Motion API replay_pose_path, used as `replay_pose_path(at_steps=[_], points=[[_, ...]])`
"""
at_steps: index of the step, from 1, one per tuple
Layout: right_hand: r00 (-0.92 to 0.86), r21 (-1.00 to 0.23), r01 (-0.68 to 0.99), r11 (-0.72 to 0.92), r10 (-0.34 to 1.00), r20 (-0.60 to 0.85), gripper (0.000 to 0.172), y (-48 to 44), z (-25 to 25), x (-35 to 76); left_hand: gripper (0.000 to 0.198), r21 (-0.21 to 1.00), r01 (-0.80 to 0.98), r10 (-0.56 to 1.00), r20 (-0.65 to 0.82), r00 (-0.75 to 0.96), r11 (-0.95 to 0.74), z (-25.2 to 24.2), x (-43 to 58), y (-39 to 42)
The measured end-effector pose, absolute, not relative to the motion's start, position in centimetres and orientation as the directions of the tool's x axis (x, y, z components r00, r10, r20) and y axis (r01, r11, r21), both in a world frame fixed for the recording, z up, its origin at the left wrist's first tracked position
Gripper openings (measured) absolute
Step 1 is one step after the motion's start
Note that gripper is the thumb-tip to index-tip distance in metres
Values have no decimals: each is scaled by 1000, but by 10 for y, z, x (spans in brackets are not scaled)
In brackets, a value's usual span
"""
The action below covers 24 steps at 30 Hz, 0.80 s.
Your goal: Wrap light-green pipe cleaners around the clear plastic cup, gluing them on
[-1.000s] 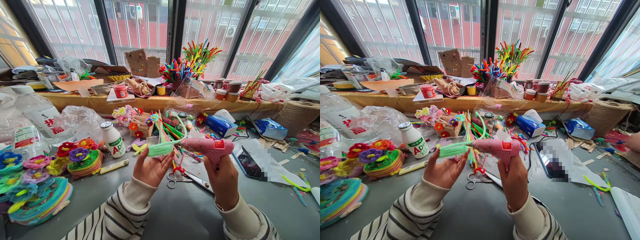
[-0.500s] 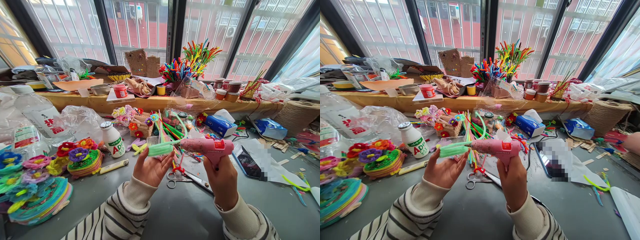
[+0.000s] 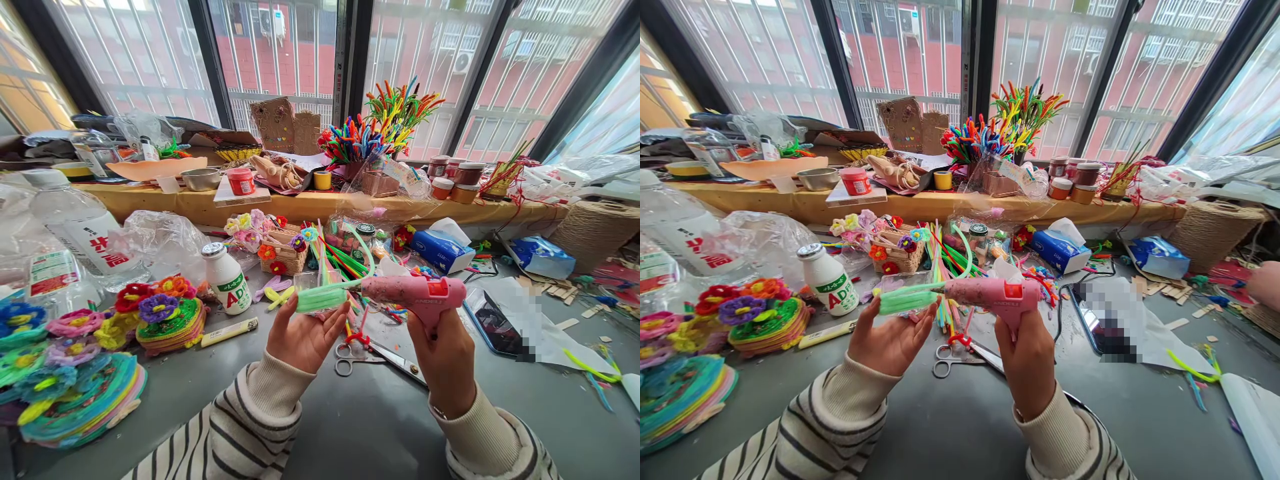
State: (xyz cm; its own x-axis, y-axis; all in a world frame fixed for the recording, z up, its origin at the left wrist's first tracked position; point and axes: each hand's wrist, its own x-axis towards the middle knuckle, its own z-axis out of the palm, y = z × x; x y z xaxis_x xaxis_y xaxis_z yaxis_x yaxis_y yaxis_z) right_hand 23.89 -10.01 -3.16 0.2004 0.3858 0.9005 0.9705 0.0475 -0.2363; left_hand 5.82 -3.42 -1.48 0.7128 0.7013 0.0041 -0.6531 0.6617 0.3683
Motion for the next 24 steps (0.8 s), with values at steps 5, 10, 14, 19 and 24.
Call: replay_pose_path(at_steps=[5, 10, 14, 19, 24], points=[[200, -235, 971, 47, 384, 902, 23, -99, -34, 241, 74, 357, -656, 704, -7, 710, 665, -15, 59, -33], [215, -257, 965, 55, 397, 892, 23, -100, -34, 240, 72, 353, -657, 701, 4, 713, 666, -16, 59, -32], [254, -302, 952, 48, 425, 869, 19, -101, -34, 240, 75, 366, -648, 686, 33, 726, 668, -17, 58, -32], [286, -338, 940, 45, 439, 852, 17, -101, -36, 240, 76, 354, -640, 665, 65, 744, 682, -18, 56, -32], [295, -351, 935, 45, 446, 845, 15, -103, -34, 239, 76, 339, -642, 669, 47, 741, 687, -17, 55, -32]])
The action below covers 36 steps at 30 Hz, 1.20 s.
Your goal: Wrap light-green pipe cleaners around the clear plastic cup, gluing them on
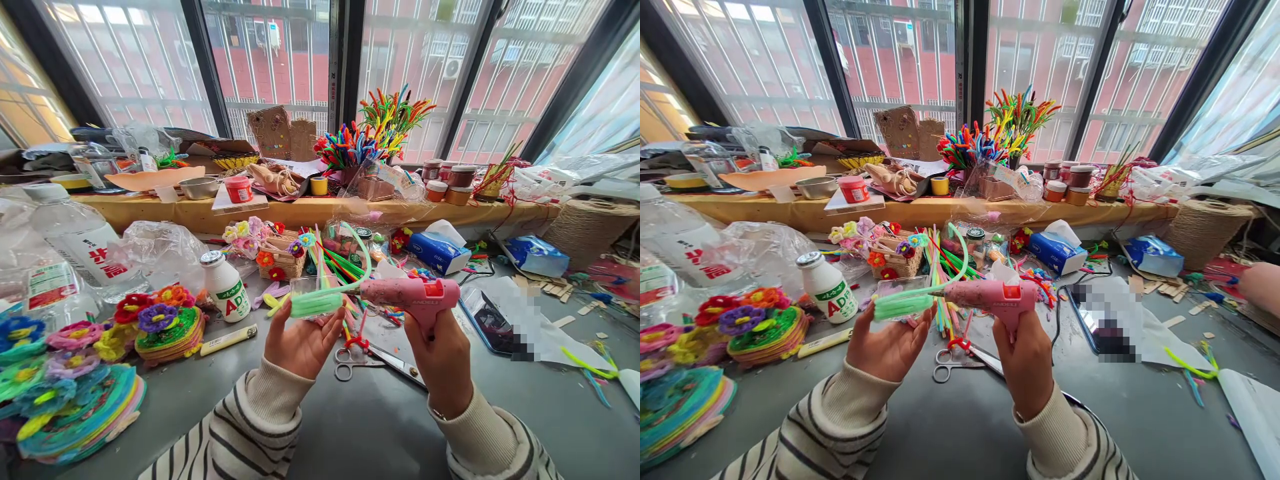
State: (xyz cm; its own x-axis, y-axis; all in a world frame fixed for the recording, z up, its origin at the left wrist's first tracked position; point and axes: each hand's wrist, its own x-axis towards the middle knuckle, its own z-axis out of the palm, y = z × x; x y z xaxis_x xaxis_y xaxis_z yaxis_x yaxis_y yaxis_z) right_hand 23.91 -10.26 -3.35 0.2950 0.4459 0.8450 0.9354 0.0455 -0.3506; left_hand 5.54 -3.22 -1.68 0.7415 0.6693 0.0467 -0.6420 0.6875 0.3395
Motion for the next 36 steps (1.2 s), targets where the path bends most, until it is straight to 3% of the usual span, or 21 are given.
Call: replay_pose_path(at_steps=[22, 36], points=[[321, -388, 920, 51, 470, 823, 20, -102, -36, 239, 64, 322, -641, 665, 47, 746, 697, -17, 54, -33], [287, -344, 938, 46, 455, 843, 14, -101, -38, 240, 70, 365, -633, 662, 57, 748, 683, -18, 54, -33]])
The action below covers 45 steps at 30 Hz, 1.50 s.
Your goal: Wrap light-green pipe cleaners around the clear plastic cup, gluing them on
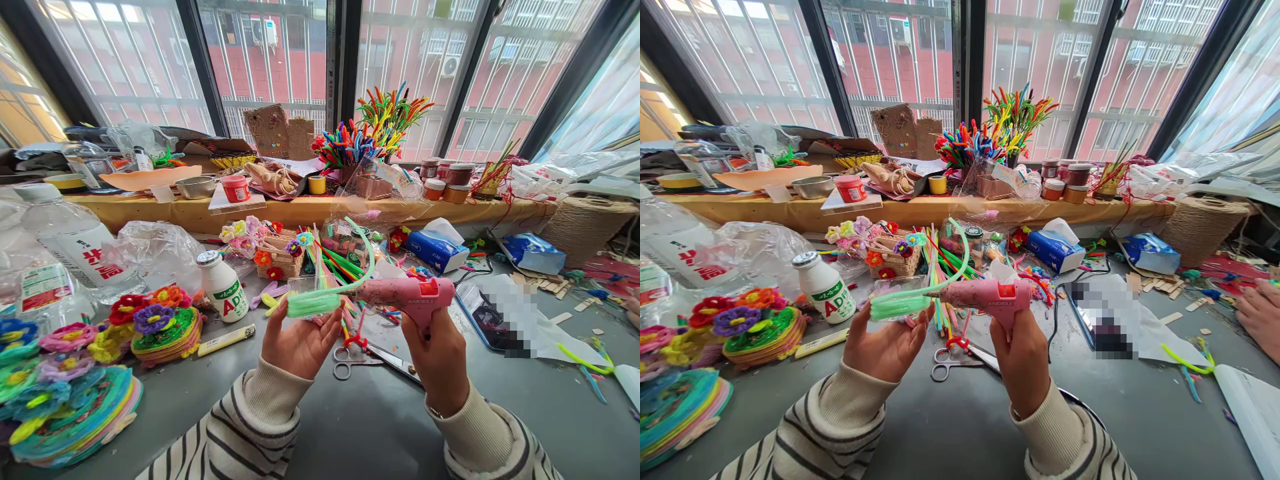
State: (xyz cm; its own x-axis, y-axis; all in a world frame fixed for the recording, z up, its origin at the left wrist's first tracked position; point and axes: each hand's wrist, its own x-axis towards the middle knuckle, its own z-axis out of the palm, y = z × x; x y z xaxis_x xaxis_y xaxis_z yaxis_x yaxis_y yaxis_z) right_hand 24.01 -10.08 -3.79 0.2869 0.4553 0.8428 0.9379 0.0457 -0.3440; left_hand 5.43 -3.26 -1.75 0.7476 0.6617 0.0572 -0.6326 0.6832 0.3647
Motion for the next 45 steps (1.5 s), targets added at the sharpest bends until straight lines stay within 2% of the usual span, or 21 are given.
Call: replay_pose_path(at_steps=[9, 13, 17, 21, 24, 28, 30, 36, 41, 43, 45], points=[[274, -330, 943, 49, 451, 850, 18, -100, -38, 241, 67, 352, -631, 657, 55, 752, 691, -15, 54, -34], [270, -312, 950, 21, 446, 853, 22, -100, -36, 245, 73, 351, -640, 673, 36, 739, 684, -17, 52, -31], [365, -388, 921, -50, 465, 807, 35, -98, -31, 254, 78, 348, -667, 706, 22, 708, 659, -16, 48, -28], [450, -439, 886, -152, 515, 730, 43, -98, -24, 266, 72, 375, -686, 743, -13, 669, 624, -9, 45, -27], [489, -423, 865, -270, 640, 593, 36, -99, -20, 276, 58, 414, -718, 803, -55, 594, 559, -2, 42, -25], [515, -336, 840, -426, 821, 247, 27, -100, -20, 292, 53, 418, -753, 853, -123, 508, 508, 7, 36, -21], [475, -325, 852, -410, 867, 152, 25, -102, -22, 300, 52, 423, -765, 870, -144, 472, 485, 10, 33, -19], [343, -371, 874, -315, 939, 10, 21, -109, -30, 317, 47, 442, -771, 882, -118, 456, 458, 4, 30, -15], [352, -391, 863, -321, 936, 9, 29, -112, -29, 322, 40, 463, -738, 837, -16, 547, 491, -8, 29, -10], [400, -400, 849, -345, 915, 58, 34, -113, -20, 321, 41, 460, -732, 816, 28, 578, 502, -11, 29, -9], [455, -443, 827, -345, 875, 167, 38, -114, -4, 314, 40, 462, -730, 794, 87, 602, 503, -14, 30, -8]])
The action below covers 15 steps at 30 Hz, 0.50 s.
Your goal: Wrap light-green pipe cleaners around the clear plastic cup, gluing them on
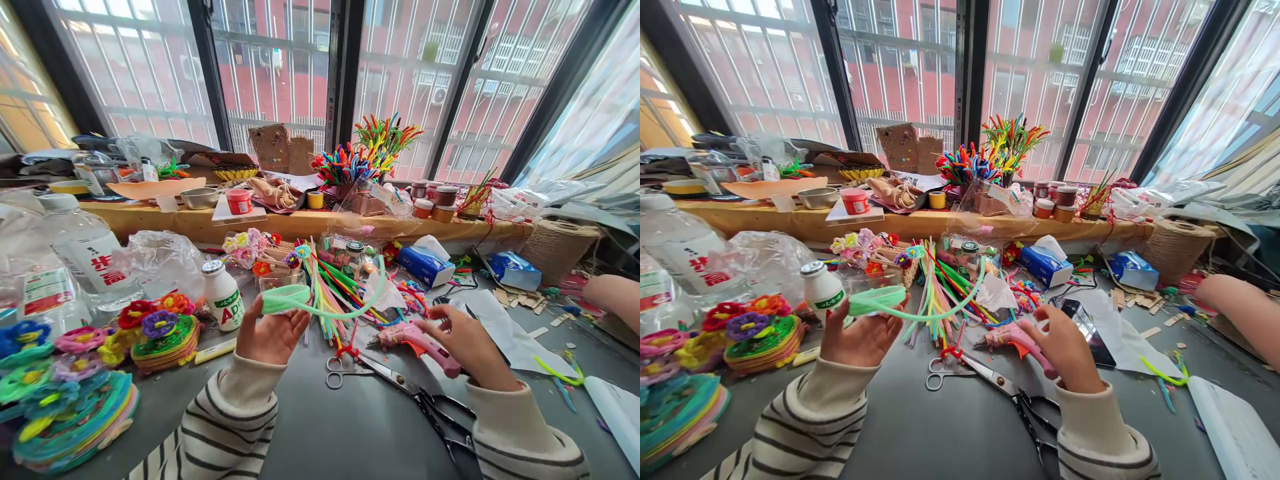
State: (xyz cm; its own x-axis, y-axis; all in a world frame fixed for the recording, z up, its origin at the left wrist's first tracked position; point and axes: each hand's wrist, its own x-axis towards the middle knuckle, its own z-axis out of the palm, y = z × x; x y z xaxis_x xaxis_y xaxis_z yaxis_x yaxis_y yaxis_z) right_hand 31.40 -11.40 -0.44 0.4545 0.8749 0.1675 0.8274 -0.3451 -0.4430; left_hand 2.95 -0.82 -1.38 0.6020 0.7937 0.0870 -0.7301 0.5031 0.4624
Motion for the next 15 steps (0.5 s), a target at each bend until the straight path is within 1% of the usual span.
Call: replay_pose_path(at_steps=[1, 2, 3, 4, 5, 6, 8, 9, 10, 12, 15], points=[[470, -476, 820, -318, 849, 242, 38, -114, 5, 308, 39, 459, -728, 779, 114, 616, 509, -15, 30, -8], [475, -544, 809, -222, 792, 384, 35, -113, 14, 299, 38, 457, -726, 768, 134, 627, 513, -15, 31, -8], [451, -575, 813, -94, 727, 518, 32, -111, 24, 288, 36, 459, -723, 763, 138, 631, 516, -15, 31, -9], [385, -551, 834, 29, 685, 618, 30, -109, 32, 276, 35, 465, -711, 757, 123, 641, 527, -16, 32, -9], [277, -492, 859, 143, 677, 682, 29, -105, 40, 262, 33, 459, -720, 761, 132, 635, 521, -16, 32, -10], [153, -420, 874, 244, 683, 714, 28, -102, 46, 249, 32, 455, -723, 764, 131, 631, 519, -16, 32, -10], [-59, -314, 864, 392, 700, 711, 31, -93, 52, 224, 30, 454, -723, 769, 119, 628, 520, -17, 32, -11], [-115, -291, 858, 424, 710, 694, 33, -88, 53, 215, 30, 454, -723, 770, 115, 627, 521, -18, 32, -11], [-148, -293, 851, 437, 733, 664, 34, -84, 54, 207, 31, 453, -723, 770, 114, 628, 522, -19, 32, -11], [-202, -355, 817, 454, 803, 561, 35, -79, 53, 199, 31, 445, -722, 763, 123, 635, 529, -21, 31, -10], [-305, -490, 735, 468, 874, 378, 33, -77, 51, 200, 32, 430, -721, 754, 129, 645, 543, -22, 32, -9]])
